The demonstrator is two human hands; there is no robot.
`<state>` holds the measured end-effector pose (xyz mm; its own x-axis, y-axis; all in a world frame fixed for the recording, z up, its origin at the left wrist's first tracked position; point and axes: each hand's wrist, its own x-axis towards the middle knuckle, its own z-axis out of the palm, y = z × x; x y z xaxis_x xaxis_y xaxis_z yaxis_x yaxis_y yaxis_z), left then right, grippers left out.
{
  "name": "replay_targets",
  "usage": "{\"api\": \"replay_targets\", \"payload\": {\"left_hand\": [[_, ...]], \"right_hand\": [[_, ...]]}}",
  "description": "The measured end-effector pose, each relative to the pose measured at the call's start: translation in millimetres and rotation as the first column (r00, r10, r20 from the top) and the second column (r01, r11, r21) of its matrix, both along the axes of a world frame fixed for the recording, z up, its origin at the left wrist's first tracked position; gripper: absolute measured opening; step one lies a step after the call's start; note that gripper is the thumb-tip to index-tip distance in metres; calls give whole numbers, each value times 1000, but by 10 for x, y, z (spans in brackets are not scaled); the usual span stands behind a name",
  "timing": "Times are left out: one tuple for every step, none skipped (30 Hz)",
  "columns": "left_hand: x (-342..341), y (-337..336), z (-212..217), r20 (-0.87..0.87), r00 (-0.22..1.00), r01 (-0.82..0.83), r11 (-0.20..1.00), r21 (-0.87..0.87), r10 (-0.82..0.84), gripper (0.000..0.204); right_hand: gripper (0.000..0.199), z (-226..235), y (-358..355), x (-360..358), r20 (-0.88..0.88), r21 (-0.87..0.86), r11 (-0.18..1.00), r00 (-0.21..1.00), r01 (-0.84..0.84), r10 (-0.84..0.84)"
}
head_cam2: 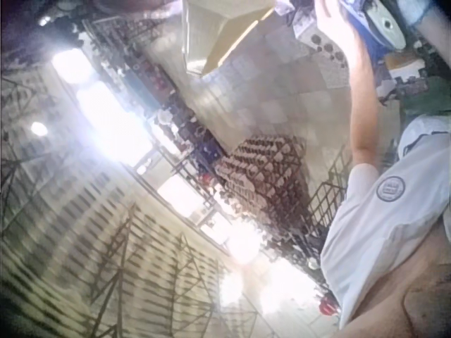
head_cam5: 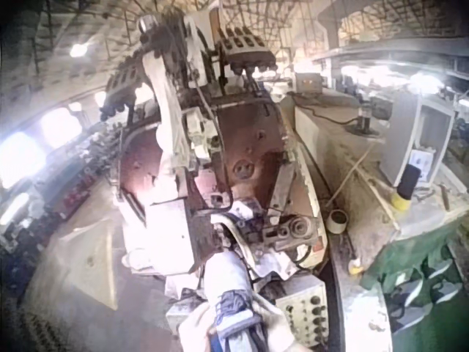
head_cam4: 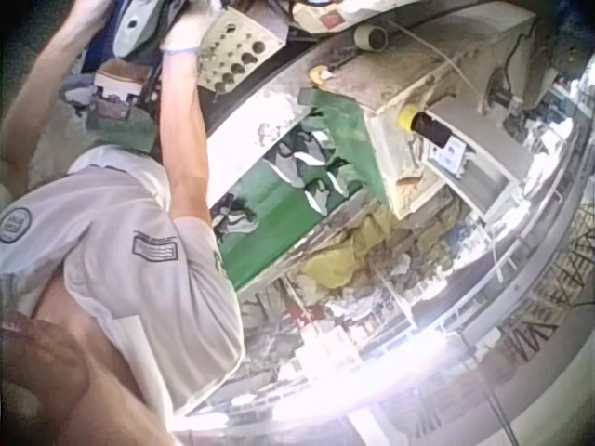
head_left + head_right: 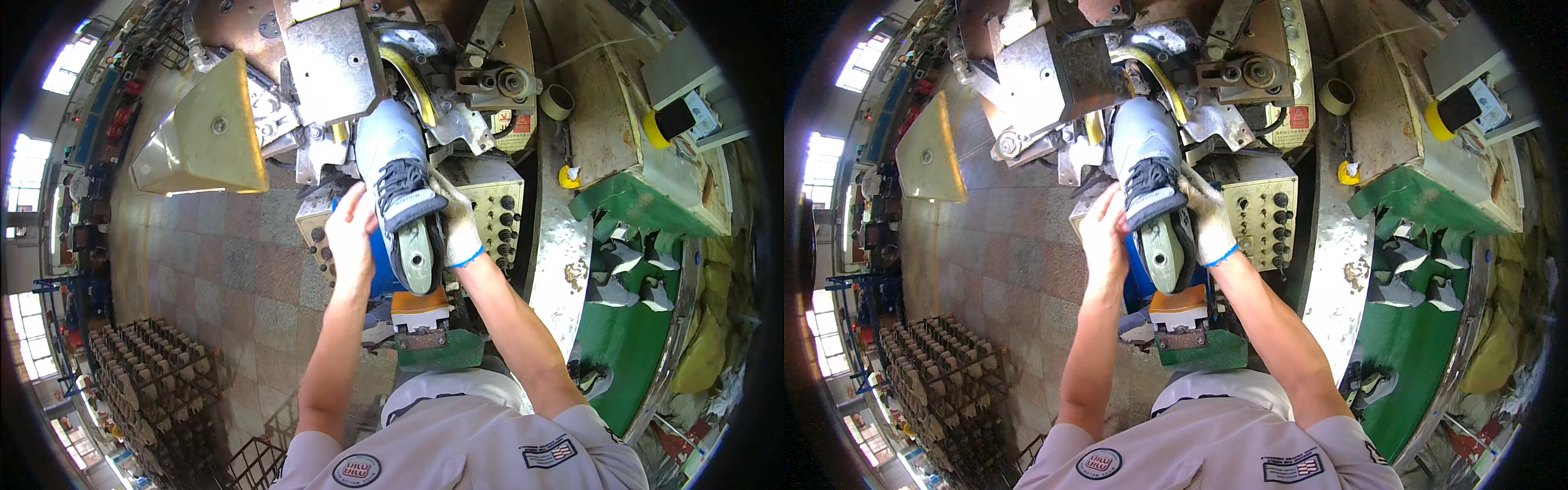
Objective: The person picks up shoe uppers from a conveyor, places them into an industrial lasting machine one at a time to shape the front, operates the machine with buttons, and then places the shaped shoes back onto the conveyor.
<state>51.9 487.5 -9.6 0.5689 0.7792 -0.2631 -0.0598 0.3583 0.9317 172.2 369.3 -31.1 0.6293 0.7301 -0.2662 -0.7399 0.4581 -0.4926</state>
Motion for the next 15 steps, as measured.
{"api": "replay_targets", "payload": {"left_hand": [[59, -69, -10, 42, 999, 38, 988, -147, -32, 37], [112, -145, -20, 77, 996, 71, 954, -293, -50, 40], [121, -202, -49, -5, 1000, -2, 943, -332, 0, 44], [107, -157, -120, 9, 1000, 31, 942, -335, -30, 45], [85, -99, -208, 24, 998, 65, 939, -339, -60, 46], [79, -54, -257, 32, 996, 90, 947, -308, -85, 47], [69, -10, -298, 38, 993, 115, 954, -276, -109, 47], [67, 17, -339, 44, 990, 140, 960, -244, -133, 47], [80, 32, -344, 56, 991, 129, 957, -261, -118, 47], [95, 42, -344, 68, 992, 118, 954, -277, -103, 46], [107, 46, -345, 79, 993, 107, 950, -293, -87, 46], [127, 34, -356, 94, 993, 102, 952, -289, -77, 46], [139, 4, -367, 109, 992, 96, 954, -284, -67, 46], [147, -25, -372, 124, 991, 90, 956, -280, -58, 46], [142, -33, -340, 86, 994, 82, 971, -226, -64, 47]], "right_hand": [[53, -36, 34, 21, -28, 28, 1000, 1000, 4, -3], [50, -136, 40, 22, -29, -18, 1000, 999, 19, -19], [47, -155, 55, -12, -31, -61, 998, 999, 27, -29], [41, -169, 47, -43, 36, -126, 990, 997, 67, -63], [40, -185, 60, -75, 41, -135, 988, 997, 78, -73], [40, -183, 81, -88, 47, -143, 986, 995, 90, -84], [39, -179, 101, -104, 53, -150, 984, 994, 101, -94], [37, -174, 120, -122, 61, -163, 981, 993, 106, -97], [37, -179, 130, -131, 87, -165, 979, 990, 120, -107], [38, -184, 140, -138, 113, -167, 977, 987, 134, -116], [38, -190, 147, -144, 138, -168, 975, 983, 147, -125], [37, -221, 144, -128, 174, -194, 970, 979, 144, -111], [36, -277, 127, -108, 208, -221, 965, 973, 142, -95], [36, -328, 107, -88, 242, -247, 959, 967, 140, -79], [36, -301, 126, -81, 274, -272, 953, 960, 134, -57]]}}
